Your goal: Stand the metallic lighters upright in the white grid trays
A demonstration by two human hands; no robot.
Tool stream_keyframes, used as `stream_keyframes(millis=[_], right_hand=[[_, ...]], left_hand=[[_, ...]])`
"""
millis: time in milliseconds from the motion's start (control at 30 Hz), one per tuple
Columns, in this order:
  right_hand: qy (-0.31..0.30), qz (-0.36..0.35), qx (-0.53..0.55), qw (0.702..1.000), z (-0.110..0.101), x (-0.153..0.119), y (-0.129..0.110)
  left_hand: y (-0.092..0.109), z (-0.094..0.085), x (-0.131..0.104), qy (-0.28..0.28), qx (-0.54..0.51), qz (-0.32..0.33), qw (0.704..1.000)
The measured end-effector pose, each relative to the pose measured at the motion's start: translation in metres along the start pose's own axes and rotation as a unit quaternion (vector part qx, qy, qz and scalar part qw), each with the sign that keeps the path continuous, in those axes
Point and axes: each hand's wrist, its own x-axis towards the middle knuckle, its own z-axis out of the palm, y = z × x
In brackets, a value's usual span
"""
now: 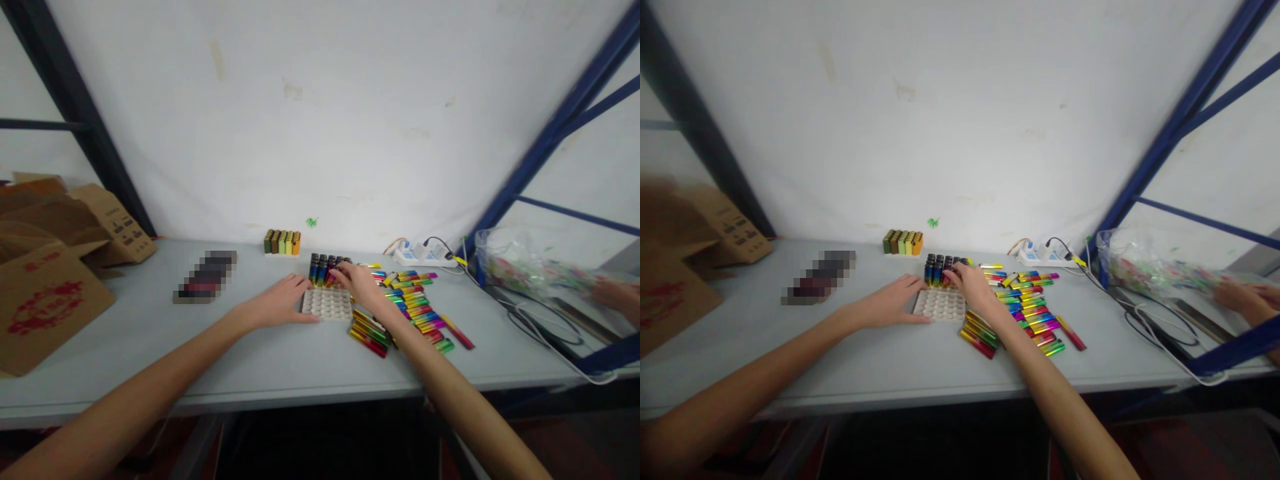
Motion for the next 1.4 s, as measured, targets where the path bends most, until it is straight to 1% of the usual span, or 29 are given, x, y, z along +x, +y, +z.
stream_keyframes(millis=[100,200,267,333,400,533,600,667,700,800,867,967,1000,1167,1233,1333,1400], right_hand=[[-0.028,0.005,-0.074,0.997,0.0,0.01,-0.009],[-0.032,0.037,-0.14,0.989,0.002,0.012,-0.018],[-0.035,0.051,-0.152,0.986,0.003,0.01,-0.018],[-0.047,0.051,-0.119,0.991,-0.001,0.006,-0.011],[-0.047,0.05,-0.068,0.995,-0.01,0.003,0.005],[0.001,0.059,-0.036,0.998,-0.04,0.003,0.051],[-0.028,0.028,-0.024,0.999,-0.051,0.007,0.077],[-0.057,0.012,-0.025,0.998,-0.054,0.012,0.099],[-0.056,0.019,-0.036,0.998,-0.053,0.013,0.109],[-0.021,0.042,-0.078,0.996,-0.041,0.016,0.127],[-0.03,0.031,-0.085,0.995,-0.031,0.015,0.13],[-0.086,0.023,-0.087,0.992,-0.022,0.013,0.127],[-0.096,0.027,-0.091,0.991,-0.021,0.012,0.125],[-0.107,0.041,-0.1,0.988,-0.028,0.007,0.12],[-0.112,0.035,-0.086,0.989,-0.031,0.004,0.121],[-0.096,0.03,-0.063,0.993,-0.036,-0.002,0.126],[-0.104,0.032,-0.059,0.992,-0.038,-0.004,0.129]], left_hand=[[0.0,0.0,0.0,0.008,-0.008,0.007,1.0],[0.001,-0.002,0.0,0.008,-0.009,0.005,1.0],[0.001,-0.003,-0.001,0.004,-0.005,0.002,1.0],[0.002,-0.003,-0.001,0.002,-0.003,0.0,1.0],[0.002,-0.002,-0.001,-0.001,0.0,-0.002,1.0],[0.003,-0.003,0.0,-0.013,0.002,-0.008,1.0],[0.003,-0.004,0.0,-0.018,0.004,-0.01,1.0],[0.004,-0.005,0.0,-0.021,0.007,-0.01,1.0],[0.004,-0.005,0.001,-0.022,0.008,-0.011,1.0],[0.004,-0.004,0.0,-0.021,0.004,-0.011,1.0],[0.003,-0.004,0.0,-0.017,0.0,-0.009,1.0],[0.002,-0.004,0.0,-0.012,-0.002,-0.008,1.0],[0.002,-0.004,0.0,-0.011,-0.003,-0.007,1.0],[0.003,-0.005,0.001,-0.005,-0.01,-0.01,1.0],[0.003,-0.005,0.0,-0.003,-0.012,-0.008,1.0],[0.002,-0.004,0.0,0.001,-0.015,-0.007,1.0],[0.002,-0.004,0.0,0.001,-0.015,-0.011,1.0]])
